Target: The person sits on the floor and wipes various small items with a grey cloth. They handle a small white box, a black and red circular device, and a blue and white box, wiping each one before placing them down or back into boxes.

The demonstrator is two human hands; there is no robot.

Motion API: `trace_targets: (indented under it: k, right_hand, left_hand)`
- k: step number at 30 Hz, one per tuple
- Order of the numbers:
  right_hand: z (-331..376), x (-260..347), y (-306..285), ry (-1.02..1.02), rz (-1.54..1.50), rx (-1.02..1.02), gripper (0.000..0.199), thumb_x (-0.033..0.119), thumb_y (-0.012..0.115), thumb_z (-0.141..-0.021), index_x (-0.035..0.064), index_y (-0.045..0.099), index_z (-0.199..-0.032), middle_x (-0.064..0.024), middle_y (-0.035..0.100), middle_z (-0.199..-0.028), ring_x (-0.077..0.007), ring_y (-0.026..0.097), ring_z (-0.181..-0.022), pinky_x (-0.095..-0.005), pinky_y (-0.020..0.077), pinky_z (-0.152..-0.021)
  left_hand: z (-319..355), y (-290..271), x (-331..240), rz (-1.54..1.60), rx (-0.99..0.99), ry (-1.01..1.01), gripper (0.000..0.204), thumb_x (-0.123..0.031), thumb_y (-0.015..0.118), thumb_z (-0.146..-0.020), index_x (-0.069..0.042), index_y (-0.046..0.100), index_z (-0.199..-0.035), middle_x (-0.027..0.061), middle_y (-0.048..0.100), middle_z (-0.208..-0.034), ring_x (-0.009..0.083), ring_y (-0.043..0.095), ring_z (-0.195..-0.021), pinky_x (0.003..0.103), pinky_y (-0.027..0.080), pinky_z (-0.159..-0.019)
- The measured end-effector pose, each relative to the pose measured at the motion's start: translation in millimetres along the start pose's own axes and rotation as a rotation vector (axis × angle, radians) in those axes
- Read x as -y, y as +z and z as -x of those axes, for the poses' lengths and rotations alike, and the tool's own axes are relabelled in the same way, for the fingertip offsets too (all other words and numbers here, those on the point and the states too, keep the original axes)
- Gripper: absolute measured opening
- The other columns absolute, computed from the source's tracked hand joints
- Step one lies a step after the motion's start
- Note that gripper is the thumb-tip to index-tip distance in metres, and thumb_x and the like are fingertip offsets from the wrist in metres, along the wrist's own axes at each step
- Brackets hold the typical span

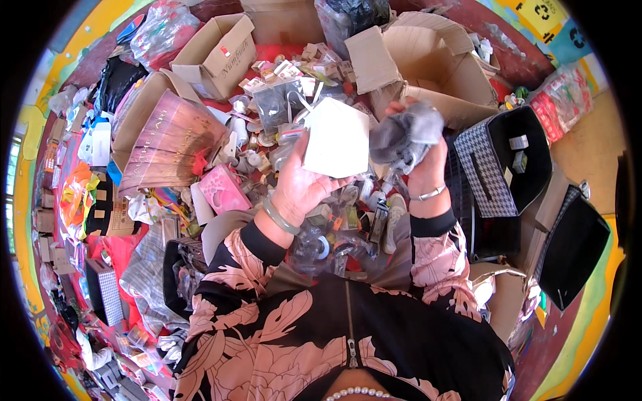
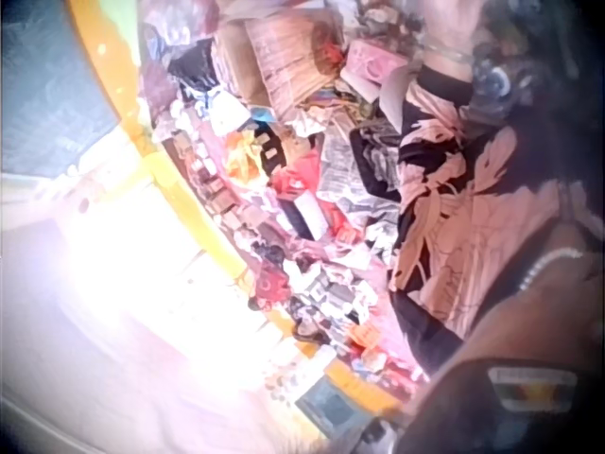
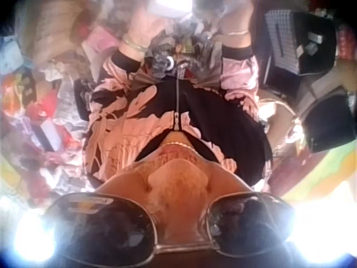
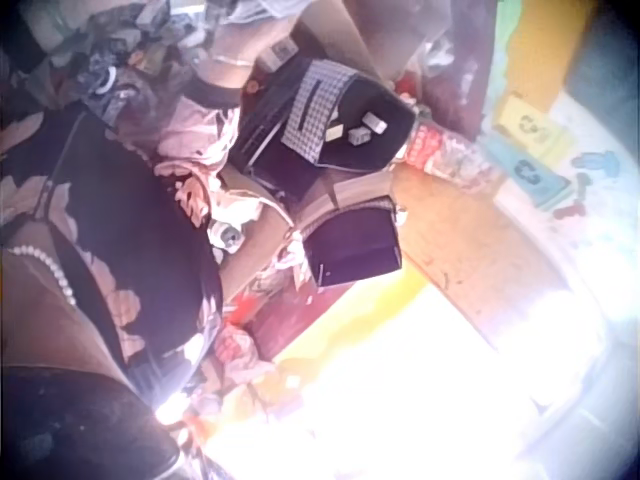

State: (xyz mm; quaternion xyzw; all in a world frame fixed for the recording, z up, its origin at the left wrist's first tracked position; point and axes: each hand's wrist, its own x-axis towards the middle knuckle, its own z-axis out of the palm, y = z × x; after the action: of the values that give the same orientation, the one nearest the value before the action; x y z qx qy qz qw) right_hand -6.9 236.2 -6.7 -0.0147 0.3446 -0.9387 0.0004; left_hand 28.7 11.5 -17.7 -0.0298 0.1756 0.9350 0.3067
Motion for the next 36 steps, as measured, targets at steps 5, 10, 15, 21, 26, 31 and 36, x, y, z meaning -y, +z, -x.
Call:
trace_targets:
  k: [5, 10, 15, 21, 26, 31, 36]
  right_hand:
    - [26.3, -27.1, 37.4, -0.413, 0.903, 0.329, 0.059, 0.036, 0.054, -0.09, 0.0052, 0.039, -0.138, -0.0186, 0.041, -0.141, -0.0363, 0.038, -0.132, -0.0445, 0.0339, -0.106]
    - [29.6, -22.6, 39.9, -0.345, 1.259, 0.172, 0.045, 0.035, 0.052, -0.093, 0.0133, 0.05, -0.133, -0.0191, 0.038, -0.142, -0.0362, 0.029, -0.136, -0.0404, 0.0273, -0.109]
    - [14.6, -16.2, 24.7, -0.005, 0.702, -0.063, 0.044, 0.038, 0.047, -0.097, 0.0022, 0.056, -0.122, -0.0084, 0.066, -0.101, -0.0173, 0.062, -0.09, -0.026, 0.0474, -0.08]
    - [3.3, -23.9, 0.8, 0.175, 0.025, -0.043, 0.033, 0.03, 0.05, -0.096, 0.0003, 0.06, -0.105, -0.0077, 0.066, -0.095, -0.018, 0.064, -0.082, -0.0273, 0.0516, -0.076]
    - [7.4, -22.7, 22.8, 0.018, -0.148, 0.089, 0.048, 0.037, 0.049, -0.095, 0.0056, 0.044, -0.131, -0.016, 0.051, -0.129, -0.0282, 0.054, -0.113, -0.0395, 0.0462, -0.095]
    - [15.4, -24.2, 30.7, 0.021, 0.312, 0.08, 0.05, 0.035, 0.066, -0.086, 0.0053, 0.053, -0.124, -0.0057, 0.057, -0.116, -0.0159, 0.054, -0.101, -0.0267, 0.0431, -0.087]
    - [15.3, -23.5, 27.8, 0.108, 0.415, -0.067, 0.037, 0.032, 0.071, -0.083, 0.0033, 0.064, -0.106, 0.0006, 0.061, -0.093, -0.0083, 0.054, -0.085, -0.0223, 0.0422, -0.078]
  left_hand:
    - [-2.8, 8.7, 17.9, -0.137, -0.14, 0.061, 0.052, -0.048, 0.044, -0.095, -0.012, 0.044, -0.133, 0.0076, 0.056, -0.124, 0.0261, 0.055, -0.112, 0.046, 0.046, -0.09]
    - [2.0, 14.9, 27.1, -0.273, -0.033, 0.112, 0.05, -0.04, 0.045, -0.098, -0.007, 0.039, -0.135, 0.0086, 0.055, -0.124, 0.0208, 0.056, -0.111, 0.042, 0.048, -0.091]
    - [3.2, 14.9, 31.3, -0.414, 0.002, 0.023, 0.05, -0.041, 0.044, -0.098, -0.005, 0.041, -0.133, 0.009, 0.056, -0.121, 0.021, 0.059, -0.108, 0.041, 0.049, -0.088]
    - [1.0, 1.5, 14.6, -0.045, 0.152, -0.04, 0.06, -0.049, 0.041, -0.095, -0.004, 0.04, -0.135, 0.0157, 0.055, -0.127, 0.0328, 0.058, -0.109, 0.047, 0.051, -0.084]
    - [-1.3, 5.8, 1.2, 0.169, 0.189, -0.091, 0.057, -0.046, 0.035, -0.097, -0.005, 0.04, -0.135, 0.0184, 0.051, -0.13, 0.0372, 0.055, -0.113, 0.056, 0.052, -0.084]
    - [-3.4, -1.7, 17.1, -0.31, -0.125, -0.028, 0.056, -0.048, 0.037, -0.097, -0.006, 0.04, -0.134, 0.0111, 0.052, -0.129, 0.0286, 0.056, -0.114, 0.045, 0.053, -0.086]
    - [7.1, 18.6, 2.3, -0.397, -0.086, 0.067, 0.057, -0.049, 0.037, -0.097, -0.008, 0.038, -0.137, 0.0116, 0.051, -0.131, 0.03, 0.054, -0.117, 0.049, 0.048, -0.092]
